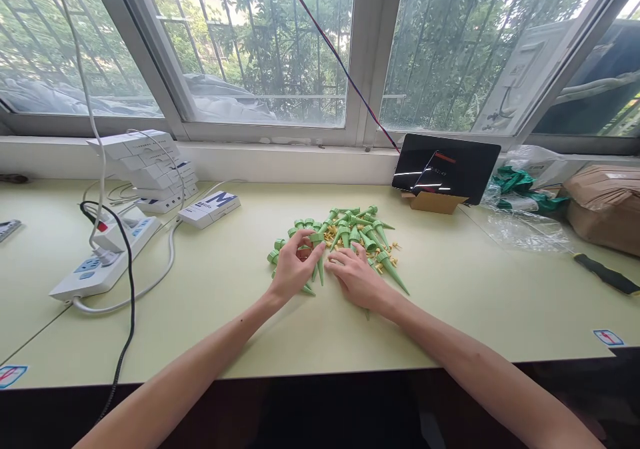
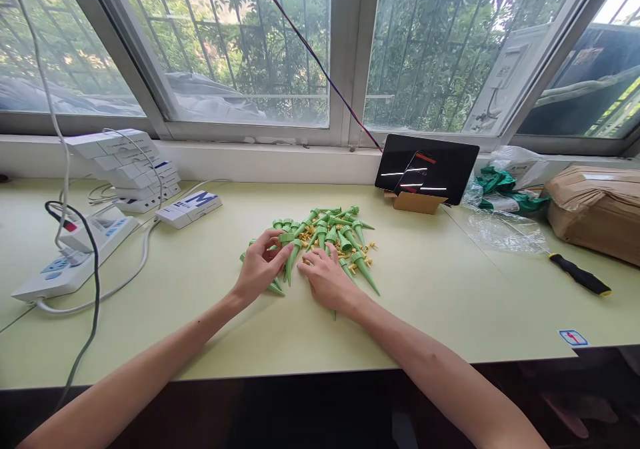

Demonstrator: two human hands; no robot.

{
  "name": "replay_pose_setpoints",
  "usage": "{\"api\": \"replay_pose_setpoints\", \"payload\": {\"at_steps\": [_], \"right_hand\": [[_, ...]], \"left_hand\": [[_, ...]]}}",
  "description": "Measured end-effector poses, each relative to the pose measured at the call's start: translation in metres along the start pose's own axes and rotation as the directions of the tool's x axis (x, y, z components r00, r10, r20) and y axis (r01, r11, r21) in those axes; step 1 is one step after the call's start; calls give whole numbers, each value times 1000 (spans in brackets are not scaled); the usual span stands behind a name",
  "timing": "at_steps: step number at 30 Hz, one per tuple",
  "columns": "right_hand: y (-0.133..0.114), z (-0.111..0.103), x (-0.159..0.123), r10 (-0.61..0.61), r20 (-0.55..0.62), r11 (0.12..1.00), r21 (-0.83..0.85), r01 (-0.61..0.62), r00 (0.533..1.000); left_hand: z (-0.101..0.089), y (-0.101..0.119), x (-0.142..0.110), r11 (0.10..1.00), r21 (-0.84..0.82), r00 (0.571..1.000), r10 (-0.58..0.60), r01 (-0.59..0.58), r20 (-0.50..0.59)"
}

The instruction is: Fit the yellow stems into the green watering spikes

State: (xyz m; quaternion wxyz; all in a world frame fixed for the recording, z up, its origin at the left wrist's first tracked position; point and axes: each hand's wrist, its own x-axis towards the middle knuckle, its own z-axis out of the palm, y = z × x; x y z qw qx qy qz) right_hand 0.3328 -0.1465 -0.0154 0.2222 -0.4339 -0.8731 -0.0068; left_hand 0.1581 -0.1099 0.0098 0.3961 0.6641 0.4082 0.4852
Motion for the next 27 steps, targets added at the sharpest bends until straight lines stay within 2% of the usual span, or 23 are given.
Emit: {"api": "replay_pose_setpoints", "payload": {"at_steps": [9, 21, 27], "right_hand": [[6, 0, -2, 33, 0, 999, 7, -33, 999], [2, -2, -1, 78, 1, 996, -39, -78, 997], [1, -2, -2, 86, -9, 996, -9, -86, 996]], "left_hand": [[0, 2, -1, 1000, 16, 1000, 0, -1, 8], [1, 1, -1, 1000, 9, 1000, -8, 8, 3], [1, 0, -2, 1000, 24, 1000, -6, 6, 13]]}}
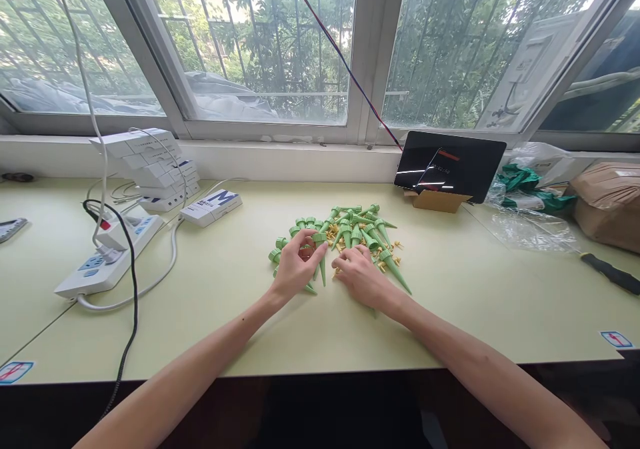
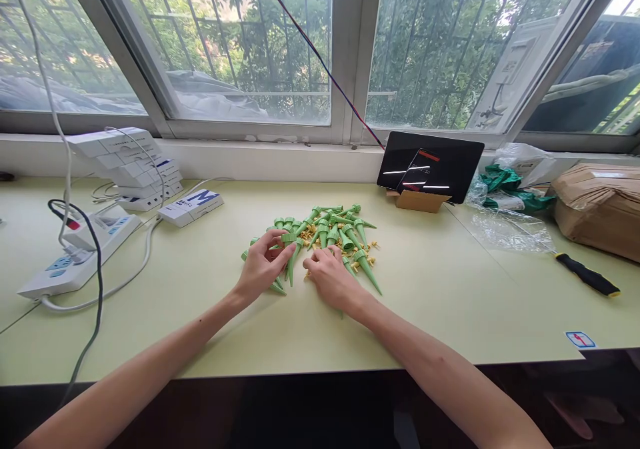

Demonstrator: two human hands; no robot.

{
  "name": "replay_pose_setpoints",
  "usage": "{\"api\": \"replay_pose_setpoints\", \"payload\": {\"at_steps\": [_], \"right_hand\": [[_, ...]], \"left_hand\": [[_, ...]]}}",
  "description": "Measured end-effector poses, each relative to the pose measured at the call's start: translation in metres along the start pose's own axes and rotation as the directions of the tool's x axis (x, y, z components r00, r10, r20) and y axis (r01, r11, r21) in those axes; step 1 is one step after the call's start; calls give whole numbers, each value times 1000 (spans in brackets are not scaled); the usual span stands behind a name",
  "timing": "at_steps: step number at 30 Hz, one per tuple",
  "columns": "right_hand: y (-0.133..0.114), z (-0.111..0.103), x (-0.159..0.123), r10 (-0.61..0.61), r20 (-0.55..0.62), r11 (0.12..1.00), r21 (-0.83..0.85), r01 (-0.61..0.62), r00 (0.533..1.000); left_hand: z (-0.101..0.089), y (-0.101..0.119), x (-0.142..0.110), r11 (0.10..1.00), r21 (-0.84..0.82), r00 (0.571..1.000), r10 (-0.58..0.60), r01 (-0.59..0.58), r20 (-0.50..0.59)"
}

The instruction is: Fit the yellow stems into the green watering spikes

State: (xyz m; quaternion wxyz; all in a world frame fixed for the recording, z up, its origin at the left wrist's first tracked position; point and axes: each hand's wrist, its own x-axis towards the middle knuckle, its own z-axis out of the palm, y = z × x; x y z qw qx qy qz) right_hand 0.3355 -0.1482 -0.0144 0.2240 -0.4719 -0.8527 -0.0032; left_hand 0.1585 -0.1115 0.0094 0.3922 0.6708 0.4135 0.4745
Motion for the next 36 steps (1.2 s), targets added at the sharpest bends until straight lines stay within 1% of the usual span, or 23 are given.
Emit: {"api": "replay_pose_setpoints", "payload": {"at_steps": [9, 13, 15, 20, 25, 28, 36], "right_hand": [[0, -2, -1, 6, 4, 999, 45, -6, 1000], [0, -2, -1, -1, -21, 997, 75, 3, 1000], [0, -2, -1, -1, -35, 993, 117, 5, 999], [-2, -8, 0, 21, -52, 957, 289, -5, 998], [-5, -14, 1, 22, -147, 923, 383, 37, 989], [-5, -15, 2, 43, -208, 907, 419, 50, 977], [-2, -16, 3, 135, -360, 875, 480, 59, 923]], "left_hand": [[-1, 2, -1, 1000, -1, 1000, 2, -2, -1], [-1, 2, 0, 1000, 1, 1000, 4, -4, 5], [-1, 1, -1, 1000, 6, 1000, 6, -6, 10], [0, 0, -1, 1000, 15, 1000, 7, -8, 19], [1, -1, 0, 1000, 11, 999, 5, -6, 44], [1, -3, 0, 1000, -10, 998, 0, 0, 57], [1, -2, -1, 995, -96, 990, -12, 26, 141]]}}
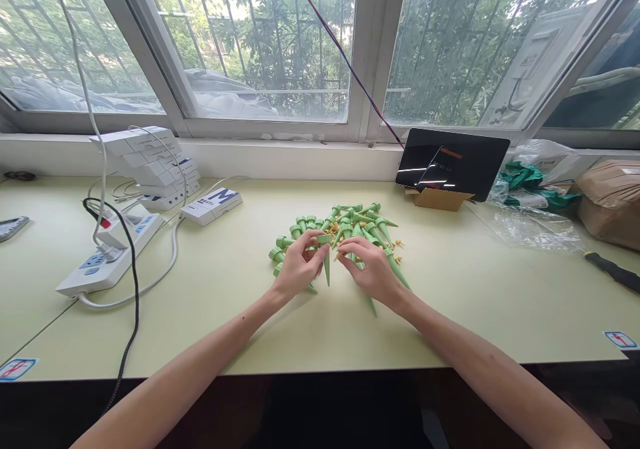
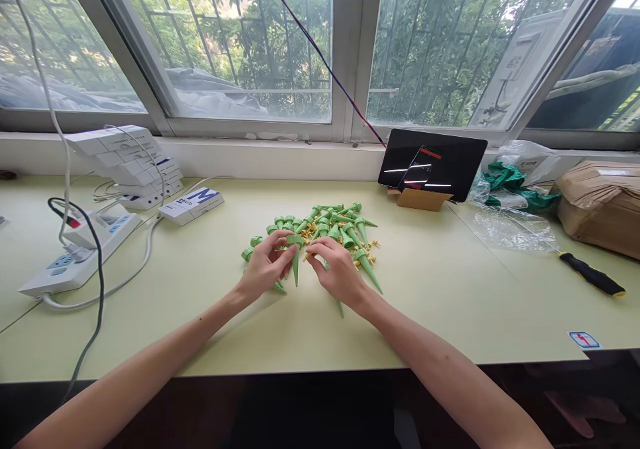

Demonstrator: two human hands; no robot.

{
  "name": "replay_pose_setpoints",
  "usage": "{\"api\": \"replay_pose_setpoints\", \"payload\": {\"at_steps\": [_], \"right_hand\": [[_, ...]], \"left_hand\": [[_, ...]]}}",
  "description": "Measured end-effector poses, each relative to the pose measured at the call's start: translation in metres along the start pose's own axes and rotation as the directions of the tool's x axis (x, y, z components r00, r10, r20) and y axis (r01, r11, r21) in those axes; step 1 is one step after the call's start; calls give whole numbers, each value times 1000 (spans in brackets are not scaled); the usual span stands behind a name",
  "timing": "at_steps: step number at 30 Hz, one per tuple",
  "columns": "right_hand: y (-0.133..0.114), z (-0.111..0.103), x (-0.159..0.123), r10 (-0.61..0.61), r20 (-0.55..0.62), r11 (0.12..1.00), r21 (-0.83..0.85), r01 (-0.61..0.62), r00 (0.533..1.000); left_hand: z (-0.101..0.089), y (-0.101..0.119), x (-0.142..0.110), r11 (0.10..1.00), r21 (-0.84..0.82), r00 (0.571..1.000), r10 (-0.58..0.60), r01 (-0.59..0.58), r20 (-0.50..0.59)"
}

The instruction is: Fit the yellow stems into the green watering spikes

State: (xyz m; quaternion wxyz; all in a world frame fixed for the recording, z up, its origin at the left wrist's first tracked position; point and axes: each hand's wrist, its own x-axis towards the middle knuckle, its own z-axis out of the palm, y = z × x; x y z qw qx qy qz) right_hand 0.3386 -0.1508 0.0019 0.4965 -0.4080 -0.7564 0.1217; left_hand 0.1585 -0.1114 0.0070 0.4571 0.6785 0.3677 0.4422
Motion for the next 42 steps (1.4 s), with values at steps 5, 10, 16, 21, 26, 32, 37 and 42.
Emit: {"api": "replay_pose_setpoints", "payload": {"at_steps": [5, 10, 16, 21, 26, 32, 37, 42], "right_hand": [[-3, -2, 1, 8, -65, 1000, 17, -7, 998], [-5, -2, 1, 49, -114, 998, 51, -43, 992], [-6, -2, 2, 80, -131, 994, 80, -70, 988], [-6, -3, 1, 118, -121, 991, 71, -110, 986], [-3, -4, 0, 170, -87, 980, 119, -159, 982], [-2, -3, 1, 199, -68, 969, 161, -186, 978], [-3, -2, 1, 227, -37, 961, 172, -218, 973], [-3, -2, 0, 221, -9, 965, 148, -217, 975]], "left_hand": [[-1, 4, 0, 997, -63, 997, -40, 44, 70], [-3, 2, 0, 991, -113, 991, -65, 78, 117], [-2, 3, -1, 990, -110, 986, -73, 90, 150], [-2, 5, -1, 992, -92, 980, -70, 89, 188], [-1, 5, -1, 991, -99, 978, -67, 87, 197], [-2, 6, -1, 995, -68, 980, -65, 79, 189], [-2, 2, -1, 997, -28, 982, -59, 65, 178], [-1, 3, -3, 999, 17, 987, -52, 50, 153]]}}
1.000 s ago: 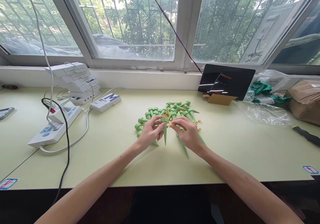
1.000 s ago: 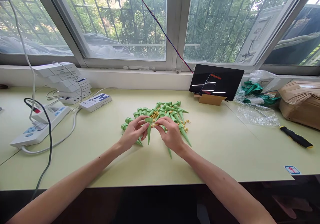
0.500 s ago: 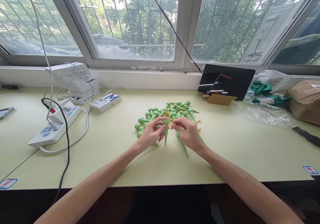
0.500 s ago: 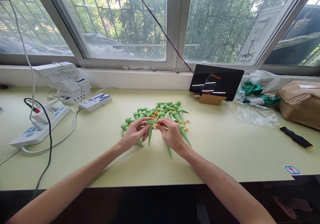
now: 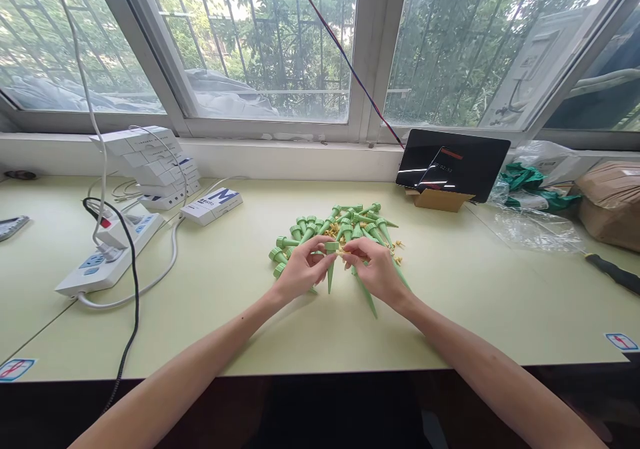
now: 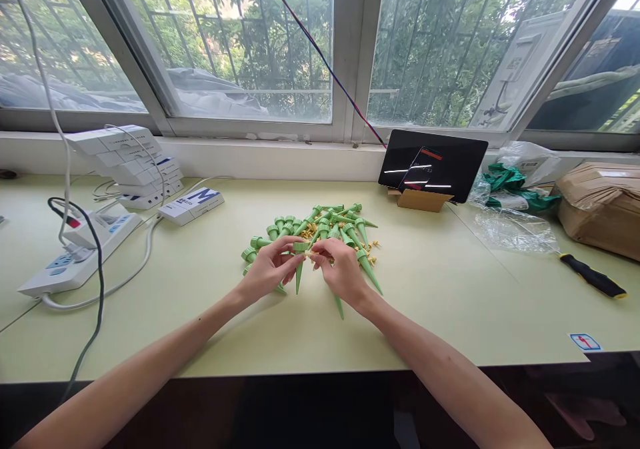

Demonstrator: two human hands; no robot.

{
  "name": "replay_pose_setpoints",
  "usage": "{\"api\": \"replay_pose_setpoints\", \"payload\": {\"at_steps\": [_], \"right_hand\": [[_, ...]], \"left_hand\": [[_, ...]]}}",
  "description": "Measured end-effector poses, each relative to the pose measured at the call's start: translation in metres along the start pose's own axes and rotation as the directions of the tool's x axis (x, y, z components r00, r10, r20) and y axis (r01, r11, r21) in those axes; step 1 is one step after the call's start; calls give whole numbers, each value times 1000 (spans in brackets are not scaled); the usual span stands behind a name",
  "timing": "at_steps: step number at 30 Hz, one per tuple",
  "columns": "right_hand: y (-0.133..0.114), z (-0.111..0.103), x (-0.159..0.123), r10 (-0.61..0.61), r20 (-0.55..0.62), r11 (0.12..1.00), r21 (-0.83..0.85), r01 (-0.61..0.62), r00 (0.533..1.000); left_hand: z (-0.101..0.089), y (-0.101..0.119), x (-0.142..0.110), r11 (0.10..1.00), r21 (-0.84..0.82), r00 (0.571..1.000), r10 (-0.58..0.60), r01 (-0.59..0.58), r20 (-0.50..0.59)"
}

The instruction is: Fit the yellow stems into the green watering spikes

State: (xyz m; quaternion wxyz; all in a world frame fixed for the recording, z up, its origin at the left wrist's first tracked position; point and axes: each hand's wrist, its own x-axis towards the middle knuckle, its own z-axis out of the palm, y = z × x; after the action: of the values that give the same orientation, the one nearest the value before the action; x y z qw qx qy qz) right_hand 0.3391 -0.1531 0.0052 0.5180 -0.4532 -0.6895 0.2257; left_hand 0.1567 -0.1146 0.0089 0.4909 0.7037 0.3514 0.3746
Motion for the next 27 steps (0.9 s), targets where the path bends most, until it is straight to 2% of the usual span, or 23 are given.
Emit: {"api": "replay_pose_setpoints", "payload": {"at_steps": [10, 20, 27], "right_hand": [[3, 1, 0, -46, 53, 997, -57, 49, 997], [4, 0, -1, -3, 139, 1000, -13, 5, 990], [4, 1, -1, -20, 135, 1000, -17, 23, 991]], "left_hand": [[2, 2, -1, 997, 73, 998, 42, -38, -53], [2, -1, -2, 991, 126, 997, 62, -54, -55], [2, -1, -2, 992, 111, 996, 65, -58, -61]]}}
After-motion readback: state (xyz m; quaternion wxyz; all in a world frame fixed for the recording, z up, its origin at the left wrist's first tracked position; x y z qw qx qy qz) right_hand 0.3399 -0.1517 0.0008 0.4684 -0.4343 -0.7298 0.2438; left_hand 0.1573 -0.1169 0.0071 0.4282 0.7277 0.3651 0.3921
